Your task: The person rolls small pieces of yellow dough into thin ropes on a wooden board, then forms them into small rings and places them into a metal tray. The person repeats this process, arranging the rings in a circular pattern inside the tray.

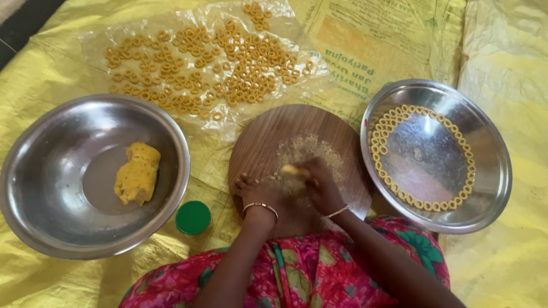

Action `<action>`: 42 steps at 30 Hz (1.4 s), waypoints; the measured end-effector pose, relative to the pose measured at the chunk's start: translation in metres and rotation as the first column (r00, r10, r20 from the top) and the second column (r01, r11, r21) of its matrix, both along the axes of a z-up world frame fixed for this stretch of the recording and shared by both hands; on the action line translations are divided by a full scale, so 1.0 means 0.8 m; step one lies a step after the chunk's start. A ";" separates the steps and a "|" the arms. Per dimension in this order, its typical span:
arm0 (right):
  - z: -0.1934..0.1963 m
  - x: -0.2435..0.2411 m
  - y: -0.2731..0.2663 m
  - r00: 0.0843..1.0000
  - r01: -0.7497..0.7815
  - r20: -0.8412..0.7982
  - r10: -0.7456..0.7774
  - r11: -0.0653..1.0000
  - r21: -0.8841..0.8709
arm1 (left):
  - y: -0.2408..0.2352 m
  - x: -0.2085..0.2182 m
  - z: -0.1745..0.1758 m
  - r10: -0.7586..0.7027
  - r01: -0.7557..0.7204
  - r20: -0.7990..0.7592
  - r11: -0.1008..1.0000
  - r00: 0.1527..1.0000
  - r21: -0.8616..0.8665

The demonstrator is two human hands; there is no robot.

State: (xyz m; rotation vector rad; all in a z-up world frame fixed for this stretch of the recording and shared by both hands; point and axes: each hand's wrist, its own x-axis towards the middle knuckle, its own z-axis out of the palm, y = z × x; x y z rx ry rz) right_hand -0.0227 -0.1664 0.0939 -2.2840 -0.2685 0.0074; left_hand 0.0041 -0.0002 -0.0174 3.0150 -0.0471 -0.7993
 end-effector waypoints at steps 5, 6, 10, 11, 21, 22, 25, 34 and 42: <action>-0.027 0.008 -0.036 0.969 0.241 0.001 -0.248 0.942 0.233 | -0.002 0.002 0.008 -0.036 0.036 -0.008 0.999 0.999 0.030; -0.040 -0.004 -0.037 0.981 0.169 0.076 -0.177 0.981 0.093 | -0.002 0.001 0.010 -0.026 0.026 0.002 0.999 1.000 0.042; -0.087 -0.012 -0.025 0.952 0.100 0.304 0.042 0.893 -0.438 | -0.005 -0.005 0.013 -0.023 0.021 0.013 0.996 1.000 0.088; -0.094 0.005 -0.022 0.951 0.121 0.308 0.029 0.881 -0.457 | -0.007 -0.007 0.013 -0.033 0.032 0.011 0.994 0.999 0.100; -0.083 0.234 0.018 0.959 0.205 0.284 0.024 0.634 -0.745 | -0.008 -0.009 0.026 -0.119 0.122 -0.027 0.985 0.992 0.122; -0.082 0.217 0.021 0.963 0.185 0.267 0.039 0.625 -0.759 | -0.008 -0.008 0.028 -0.090 0.092 -0.025 0.990 0.996 0.105; -0.074 0.137 0.017 0.959 0.078 0.233 0.159 0.646 -0.759 | -0.005 -0.006 0.037 -0.090 0.091 -0.009 0.986 0.996 0.139; -0.055 -0.039 0.008 0.942 -0.155 0.127 0.309 0.743 -0.652 | 0.002 -0.017 0.073 -0.114 0.124 -0.097 0.987 0.989 0.100; -0.088 0.228 0.025 0.980 0.149 0.199 0.004 0.647 -0.748 | -0.004 -0.013 0.041 -0.100 0.102 -0.018 0.990 0.995 0.096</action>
